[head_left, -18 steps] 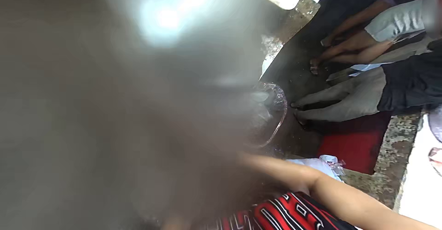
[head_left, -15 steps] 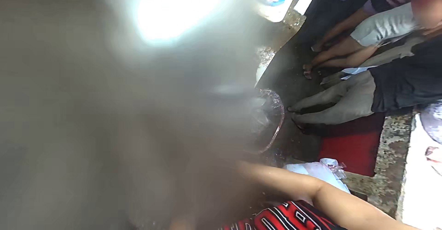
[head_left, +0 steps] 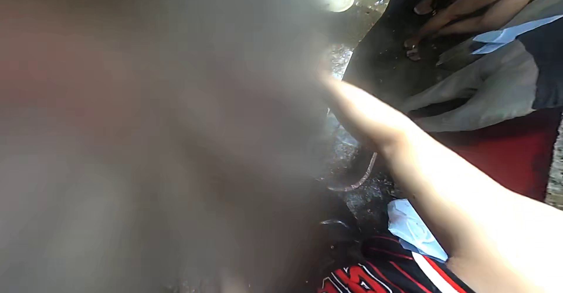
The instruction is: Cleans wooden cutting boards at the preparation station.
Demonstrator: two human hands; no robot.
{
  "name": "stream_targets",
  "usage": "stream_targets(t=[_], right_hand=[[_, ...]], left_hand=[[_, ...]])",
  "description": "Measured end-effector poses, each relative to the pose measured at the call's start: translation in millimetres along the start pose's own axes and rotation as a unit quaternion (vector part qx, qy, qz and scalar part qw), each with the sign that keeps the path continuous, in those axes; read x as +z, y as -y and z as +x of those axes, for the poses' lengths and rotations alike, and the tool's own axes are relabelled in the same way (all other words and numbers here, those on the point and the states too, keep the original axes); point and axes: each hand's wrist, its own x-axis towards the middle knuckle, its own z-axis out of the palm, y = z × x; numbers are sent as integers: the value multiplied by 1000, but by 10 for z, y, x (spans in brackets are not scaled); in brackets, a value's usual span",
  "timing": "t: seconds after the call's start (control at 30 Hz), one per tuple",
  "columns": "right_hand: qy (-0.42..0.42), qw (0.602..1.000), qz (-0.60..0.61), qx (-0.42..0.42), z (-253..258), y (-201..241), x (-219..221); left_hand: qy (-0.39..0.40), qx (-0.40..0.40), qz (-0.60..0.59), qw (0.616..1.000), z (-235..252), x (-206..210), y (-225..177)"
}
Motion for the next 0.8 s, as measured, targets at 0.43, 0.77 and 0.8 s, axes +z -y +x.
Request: stream_targets(t=[0.43,0.77,0.8], right_hand=[[328,862,24,386,1732,-963,214],[385,862,-39,328,2210,-2156,1543],[389,862,-24,325,2211,-2144,1526]], left_hand=[[-160,-15,171,972,-15,361,-222],[-214,-70,178,958,-50,472,-417],[-207,-67,179,960,-22,488,-412]])
